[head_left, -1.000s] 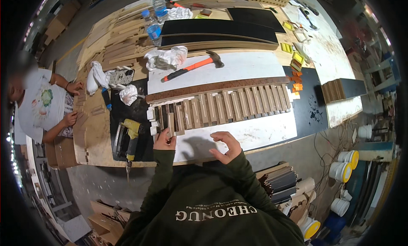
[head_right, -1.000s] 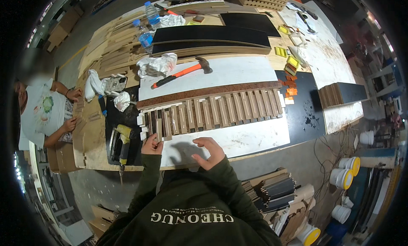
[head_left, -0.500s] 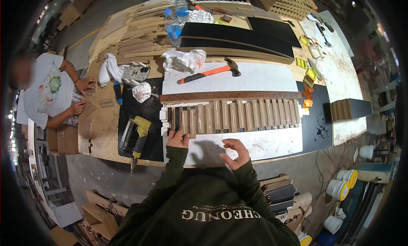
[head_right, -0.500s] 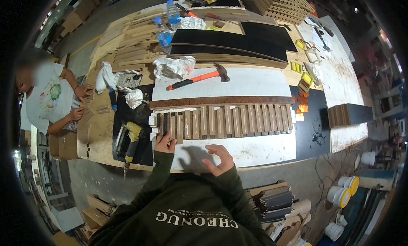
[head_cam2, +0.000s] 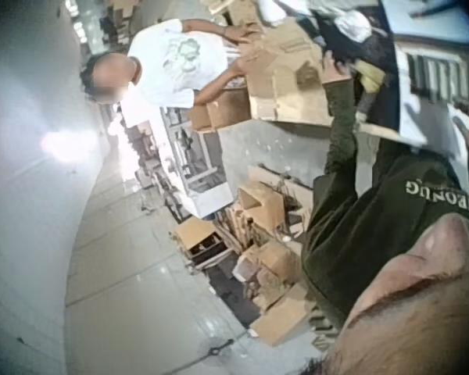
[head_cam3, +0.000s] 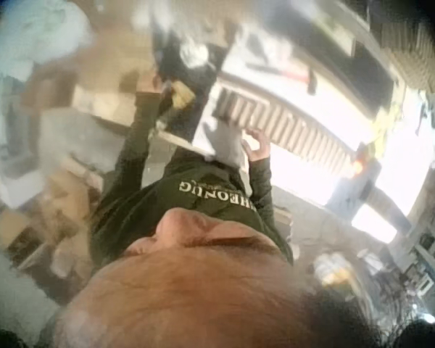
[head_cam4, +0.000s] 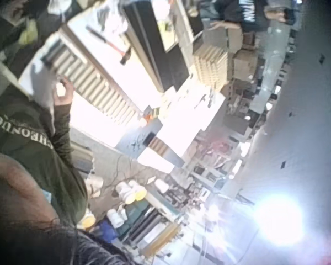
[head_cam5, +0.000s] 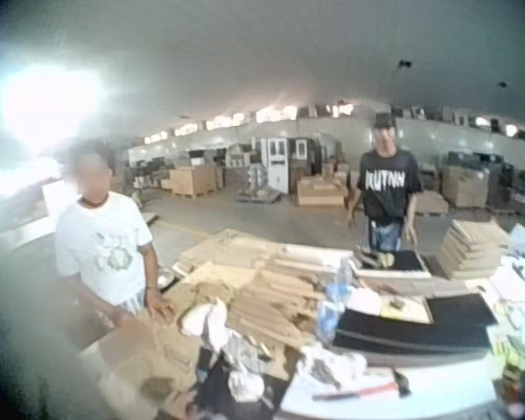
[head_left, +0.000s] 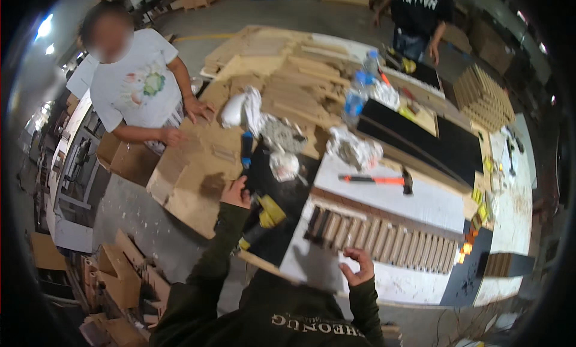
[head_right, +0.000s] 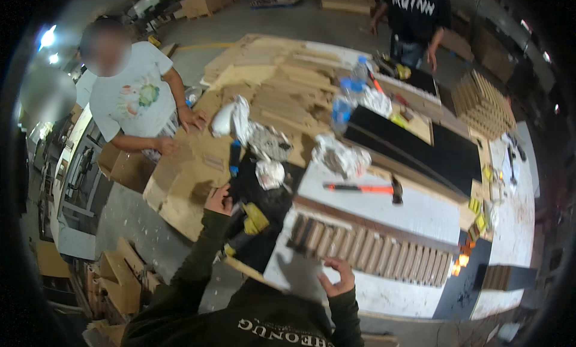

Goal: The person arranges wooden slats onto a wooden frame, wipes the surface with a cloth, places a dark panel on top, and fastens it using a pneumatic nail gun.

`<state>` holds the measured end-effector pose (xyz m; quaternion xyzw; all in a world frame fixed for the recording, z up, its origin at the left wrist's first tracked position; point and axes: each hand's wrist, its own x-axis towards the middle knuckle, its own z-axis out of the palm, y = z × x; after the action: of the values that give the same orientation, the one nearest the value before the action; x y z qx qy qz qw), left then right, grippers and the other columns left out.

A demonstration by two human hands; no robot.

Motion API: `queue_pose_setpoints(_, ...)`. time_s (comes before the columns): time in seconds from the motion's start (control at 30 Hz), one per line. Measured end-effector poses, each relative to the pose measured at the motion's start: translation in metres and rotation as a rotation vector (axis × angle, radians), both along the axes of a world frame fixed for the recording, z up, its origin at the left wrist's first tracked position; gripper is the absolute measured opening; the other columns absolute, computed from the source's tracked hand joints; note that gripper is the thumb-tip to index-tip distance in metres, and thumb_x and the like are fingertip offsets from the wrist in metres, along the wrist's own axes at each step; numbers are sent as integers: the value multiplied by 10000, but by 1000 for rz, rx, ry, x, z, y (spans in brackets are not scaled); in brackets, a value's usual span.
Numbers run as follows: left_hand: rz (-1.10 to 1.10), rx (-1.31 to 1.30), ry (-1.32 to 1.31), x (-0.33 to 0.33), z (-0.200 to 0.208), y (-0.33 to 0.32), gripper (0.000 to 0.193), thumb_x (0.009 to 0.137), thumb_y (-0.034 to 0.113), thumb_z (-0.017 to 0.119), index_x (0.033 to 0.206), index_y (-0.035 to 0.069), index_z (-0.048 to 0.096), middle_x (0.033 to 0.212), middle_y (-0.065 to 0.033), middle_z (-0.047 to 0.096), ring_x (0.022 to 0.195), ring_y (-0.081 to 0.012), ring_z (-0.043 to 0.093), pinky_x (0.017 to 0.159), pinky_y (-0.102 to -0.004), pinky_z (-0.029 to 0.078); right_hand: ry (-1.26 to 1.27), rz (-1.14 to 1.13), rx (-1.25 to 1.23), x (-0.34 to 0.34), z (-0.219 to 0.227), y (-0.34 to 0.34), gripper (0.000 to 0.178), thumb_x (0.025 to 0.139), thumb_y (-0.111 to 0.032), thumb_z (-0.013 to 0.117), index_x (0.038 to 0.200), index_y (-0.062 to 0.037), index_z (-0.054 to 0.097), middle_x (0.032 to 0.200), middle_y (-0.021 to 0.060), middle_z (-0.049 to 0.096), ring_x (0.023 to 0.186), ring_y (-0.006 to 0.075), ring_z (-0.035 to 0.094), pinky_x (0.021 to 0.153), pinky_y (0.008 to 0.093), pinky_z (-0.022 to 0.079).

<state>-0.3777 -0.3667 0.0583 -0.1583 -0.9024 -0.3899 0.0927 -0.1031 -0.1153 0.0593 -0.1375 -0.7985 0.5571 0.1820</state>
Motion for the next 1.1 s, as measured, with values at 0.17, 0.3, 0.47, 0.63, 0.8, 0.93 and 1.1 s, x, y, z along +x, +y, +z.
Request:
queue_pose_setpoints(0.17, -59, -492, -171, -151, -77, -86, 830, 666, 34, 569, 1404, 103, 195, 1412, -178, 278, 1275, -356, 311, 1015, -382, 335, -30, 55, -112, -89, 20, -47, 340, 709, -101, 716, 1016, -15, 597, 918, 107, 619, 831, 196, 615, 741, 294, 492)
queue_pose_setpoints(0.3, -201, -855, -134, -207, -117, -93, 686, 773, 104, 473, 1405, 101, 204, 1411, -196, 272, 1313, -362, 239, 1071, -411, 226, 25, 245, -143, -176, 10, -97, 359, 717, -97, 730, 1040, -7, 601, 944, 99, 614, 837, 164, 616, 760, 276, 492)
queue_pose_setpoints(0.47, -351, -827, -220, -204, -120, -97, 652, 793, 169, 509, 1386, 98, 248, 1276, -230, 451, 1207, -367, 398, 977, -477, 344, -121, 380, 89, -293, -19, -163, 468, 705, -176, 733, 1101, 4, 560, 1025, 126, 572, 854, 206, 618, 762, 301, 494)
queue_pose_setpoints(0.63, -282, -702, -281, -144, -71, -130, 694, 761, 218, 564, 1378, 106, 265, 1173, -189, 524, 1087, -366, 504, 882, -487, 416, -238, 387, 602, -360, -70, -201, 706, 638, -276, 694, 1240, -18, 432, 1193, 209, 485, 1080, 389, 479, 929, 409, 411)
queue_pose_setpoints(0.8, -175, -631, -287, -101, -92, -161, 829, 809, 274, 587, 1440, 178, 57, 1203, -183, 523, 1052, -361, 528, 808, -480, 452, -21, 677, 960, -376, -106, -206, 741, 652, -362, 694, 1240, -15, 409, 1187, 203, 468, 1074, 368, 472, 915, 421, 408)
queue_pose_setpoints(0.93, -112, -399, -198, -86, -128, -171, 617, 904, 241, 406, 1441, 177, 110, 1108, -177, 581, 1000, -354, 560, 789, -457, 456, -149, 684, 733, -370, -84, -212, 741, 645, -401, 709, 1216, -18, 433, 1090, 182, 535, 1035, 375, 488, 913, 431, 406)
queue_pose_setpoints(1.1, -43, -154, -104, -82, -145, -175, 637, 806, 147, 482, 1396, 164, 242, 1079, -142, 585, 910, -324, 555, 799, -425, 449, -174, 654, 932, -383, -109, -193, 701, 593, -329, 752, 1186, -91, 465, 989, 132, 608, 908, 297, 599, 800, 388, 491)
